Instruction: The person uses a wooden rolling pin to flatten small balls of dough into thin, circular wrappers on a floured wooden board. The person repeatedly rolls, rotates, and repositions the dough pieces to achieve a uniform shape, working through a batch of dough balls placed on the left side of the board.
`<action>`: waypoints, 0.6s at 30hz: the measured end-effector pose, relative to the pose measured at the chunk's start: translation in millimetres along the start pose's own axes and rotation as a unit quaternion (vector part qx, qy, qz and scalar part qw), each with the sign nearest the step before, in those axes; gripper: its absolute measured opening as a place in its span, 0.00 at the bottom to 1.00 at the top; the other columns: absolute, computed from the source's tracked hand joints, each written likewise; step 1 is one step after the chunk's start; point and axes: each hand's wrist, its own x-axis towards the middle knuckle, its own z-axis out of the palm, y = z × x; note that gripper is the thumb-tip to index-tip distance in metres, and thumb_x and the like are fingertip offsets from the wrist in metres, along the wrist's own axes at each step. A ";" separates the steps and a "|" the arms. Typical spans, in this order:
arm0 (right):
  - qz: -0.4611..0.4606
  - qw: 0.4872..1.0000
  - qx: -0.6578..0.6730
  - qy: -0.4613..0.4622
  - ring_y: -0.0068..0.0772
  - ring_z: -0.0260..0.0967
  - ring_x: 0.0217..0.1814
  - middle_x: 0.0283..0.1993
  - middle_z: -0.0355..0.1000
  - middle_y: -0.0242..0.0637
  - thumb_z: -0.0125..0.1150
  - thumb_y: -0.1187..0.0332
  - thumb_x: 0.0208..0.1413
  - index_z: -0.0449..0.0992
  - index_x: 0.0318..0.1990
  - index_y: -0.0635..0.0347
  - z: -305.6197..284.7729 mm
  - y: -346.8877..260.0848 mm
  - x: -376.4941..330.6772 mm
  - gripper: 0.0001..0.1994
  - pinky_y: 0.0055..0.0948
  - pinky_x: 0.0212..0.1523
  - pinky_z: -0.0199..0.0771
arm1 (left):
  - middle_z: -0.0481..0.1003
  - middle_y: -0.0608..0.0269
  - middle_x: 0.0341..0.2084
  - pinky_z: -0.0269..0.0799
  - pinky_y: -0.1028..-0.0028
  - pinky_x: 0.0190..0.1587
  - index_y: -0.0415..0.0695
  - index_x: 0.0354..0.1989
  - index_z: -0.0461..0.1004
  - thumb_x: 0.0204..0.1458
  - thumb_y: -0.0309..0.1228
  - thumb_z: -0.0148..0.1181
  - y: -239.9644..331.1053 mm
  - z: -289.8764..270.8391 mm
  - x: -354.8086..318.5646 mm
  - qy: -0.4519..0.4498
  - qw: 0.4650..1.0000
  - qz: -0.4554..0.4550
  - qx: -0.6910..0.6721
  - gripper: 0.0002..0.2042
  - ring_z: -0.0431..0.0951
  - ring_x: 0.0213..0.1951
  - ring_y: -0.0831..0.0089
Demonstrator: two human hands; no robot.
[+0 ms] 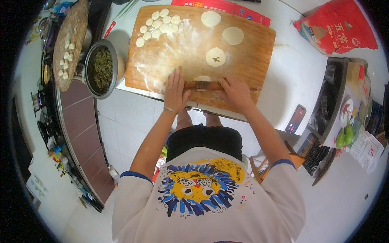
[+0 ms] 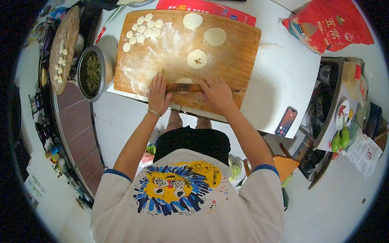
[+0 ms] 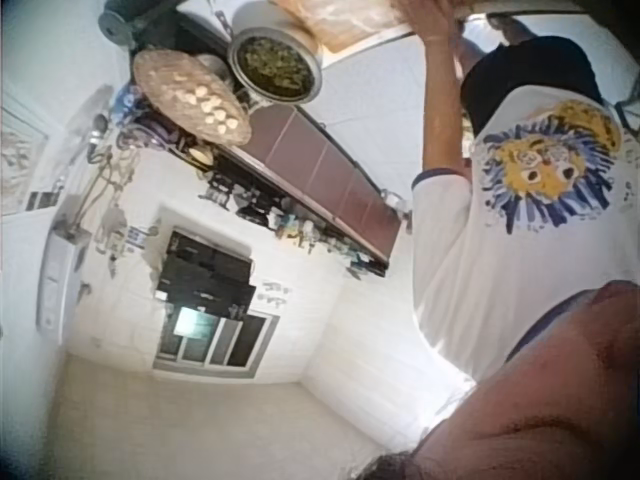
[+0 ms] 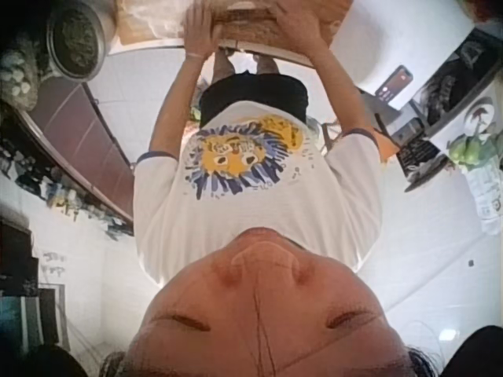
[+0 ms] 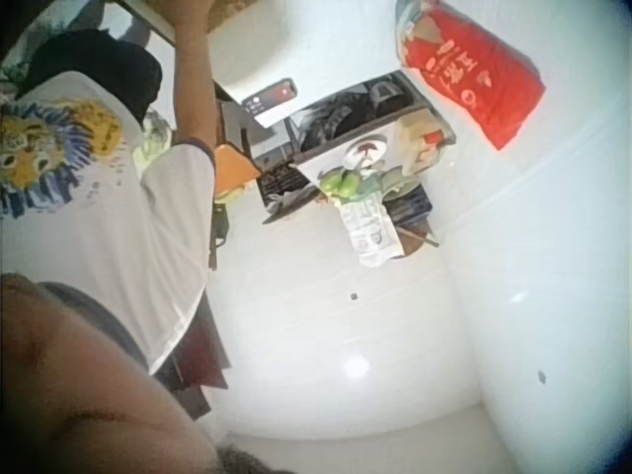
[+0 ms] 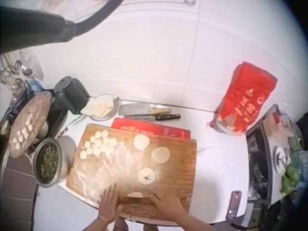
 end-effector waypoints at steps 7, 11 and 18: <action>0.040 0.989 -0.081 0.117 0.47 0.41 0.73 0.71 0.47 0.43 0.53 0.45 0.53 0.59 0.64 0.48 15.5 7.1 19.9 0.33 0.58 0.66 0.43 | 0.51 0.49 0.66 0.42 0.50 0.66 0.42 0.67 0.51 0.53 0.44 0.50 0.1 -12.4 32.7 0.005 1.000 0.008 0.023 0.34 0.49 0.66 0.45; 0.051 0.995 -0.081 0.026 0.50 0.42 0.73 0.71 0.47 0.42 0.53 0.45 0.53 0.56 0.67 0.39 27.5 -13.7 -17.1 0.33 0.68 0.65 0.37 | 0.48 0.49 0.68 0.39 0.49 0.66 0.42 0.67 0.50 0.55 0.47 0.46 -3.6 1.3 -27.9 0.005 0.997 0.054 0.058 0.34 0.46 0.68 0.45; 0.113 0.977 -0.120 0.132 0.48 0.45 0.72 0.71 0.48 0.41 0.53 0.45 0.53 0.56 0.67 0.40 21.8 5.6 37.4 0.33 0.69 0.65 0.35 | 0.47 0.50 0.68 0.38 0.48 0.66 0.43 0.68 0.48 0.56 0.47 0.45 -1.8 -11.6 45.9 0.013 0.999 0.003 0.040 0.34 0.44 0.68 0.45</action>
